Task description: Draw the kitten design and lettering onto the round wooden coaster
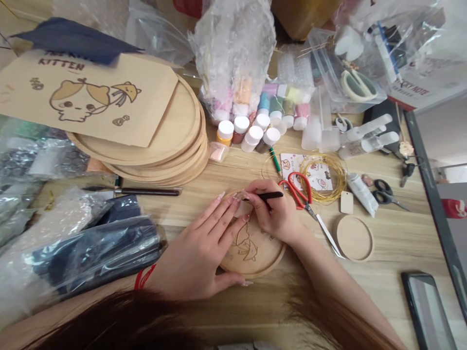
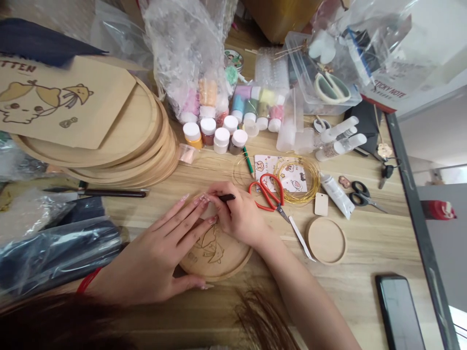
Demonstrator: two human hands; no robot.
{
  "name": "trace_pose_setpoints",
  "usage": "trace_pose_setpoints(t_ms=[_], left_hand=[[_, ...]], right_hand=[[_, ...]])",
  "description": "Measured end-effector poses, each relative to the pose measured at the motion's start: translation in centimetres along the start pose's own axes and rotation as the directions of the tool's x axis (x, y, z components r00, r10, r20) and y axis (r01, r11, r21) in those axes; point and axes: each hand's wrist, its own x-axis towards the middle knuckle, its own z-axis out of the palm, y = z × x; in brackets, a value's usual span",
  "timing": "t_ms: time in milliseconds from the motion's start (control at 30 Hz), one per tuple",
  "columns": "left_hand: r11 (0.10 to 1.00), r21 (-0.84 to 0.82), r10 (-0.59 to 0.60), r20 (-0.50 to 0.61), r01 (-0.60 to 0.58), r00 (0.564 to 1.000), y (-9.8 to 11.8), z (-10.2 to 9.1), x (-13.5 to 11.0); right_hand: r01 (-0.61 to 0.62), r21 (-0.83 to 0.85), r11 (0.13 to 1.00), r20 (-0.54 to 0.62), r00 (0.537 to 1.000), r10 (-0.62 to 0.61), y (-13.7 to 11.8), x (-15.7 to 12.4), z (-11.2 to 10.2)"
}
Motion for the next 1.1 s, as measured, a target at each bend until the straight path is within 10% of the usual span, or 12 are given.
trace_pose_setpoints(t_ms=[1100], left_hand=[[1.0,-0.006,-0.003,-0.016,0.003,1.0,-0.15,0.2,-0.01]], right_hand=[[-0.036,-0.004,0.999,0.019,0.999,0.037,-0.47,0.18,0.04]])
